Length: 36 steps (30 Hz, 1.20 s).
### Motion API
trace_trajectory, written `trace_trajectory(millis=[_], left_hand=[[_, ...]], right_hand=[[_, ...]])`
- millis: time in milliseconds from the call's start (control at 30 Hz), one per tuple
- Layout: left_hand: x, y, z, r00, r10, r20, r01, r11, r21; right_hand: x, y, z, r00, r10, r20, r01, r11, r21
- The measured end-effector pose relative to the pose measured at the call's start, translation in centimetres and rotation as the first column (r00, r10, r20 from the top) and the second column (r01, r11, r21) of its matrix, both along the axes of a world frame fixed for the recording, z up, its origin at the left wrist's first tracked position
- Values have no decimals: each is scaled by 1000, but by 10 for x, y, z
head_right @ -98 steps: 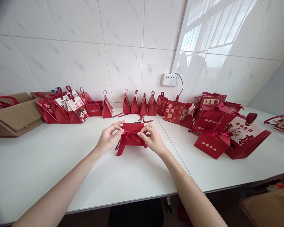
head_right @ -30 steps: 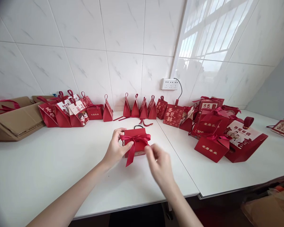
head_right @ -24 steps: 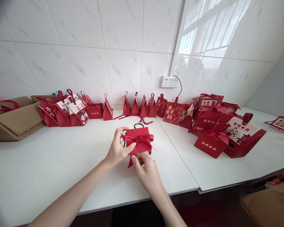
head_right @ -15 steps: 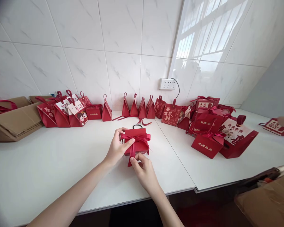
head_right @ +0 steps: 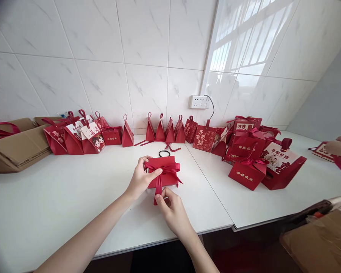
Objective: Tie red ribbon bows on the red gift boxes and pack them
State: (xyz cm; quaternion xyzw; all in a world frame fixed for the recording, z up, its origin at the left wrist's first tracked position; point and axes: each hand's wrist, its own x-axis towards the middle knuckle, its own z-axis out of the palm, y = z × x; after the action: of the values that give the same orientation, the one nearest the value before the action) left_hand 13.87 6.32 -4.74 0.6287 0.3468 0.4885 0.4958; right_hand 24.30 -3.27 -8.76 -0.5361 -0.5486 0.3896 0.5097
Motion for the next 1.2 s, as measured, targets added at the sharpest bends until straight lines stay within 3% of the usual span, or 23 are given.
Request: trace_trajectory(millis=[400,867,933,1000,1100,1133,1200], left_hand=[[0,-2,3,999,-32,35,34,998,-48],[0,0,1,1000,-26,2,26,1000,-12],[0,1,0,1000,-26,9,26,1000,-6],[0,1,-1,999,-39,8,39,999,-10],[1,1,-1,998,-55,-10,55,999,-3],[1,1,-1,998,-56,-13,56,998,1],[2,0,-2,998,-56,-12,56,998,-2]], right_hand=[[-3,-3,4,996,53,71,-53,999,0],[0,-8,10,967,194,168,-190,981,-38],[8,-6,9,981,103,164,-102,995,-13],[20,-2,8,983,-149,110,144,988,53],[40,9,10,877,-481,5,478,873,99],[46,12,13,861,-509,-2,507,856,98],[52,17,18,882,-471,23,467,879,94]])
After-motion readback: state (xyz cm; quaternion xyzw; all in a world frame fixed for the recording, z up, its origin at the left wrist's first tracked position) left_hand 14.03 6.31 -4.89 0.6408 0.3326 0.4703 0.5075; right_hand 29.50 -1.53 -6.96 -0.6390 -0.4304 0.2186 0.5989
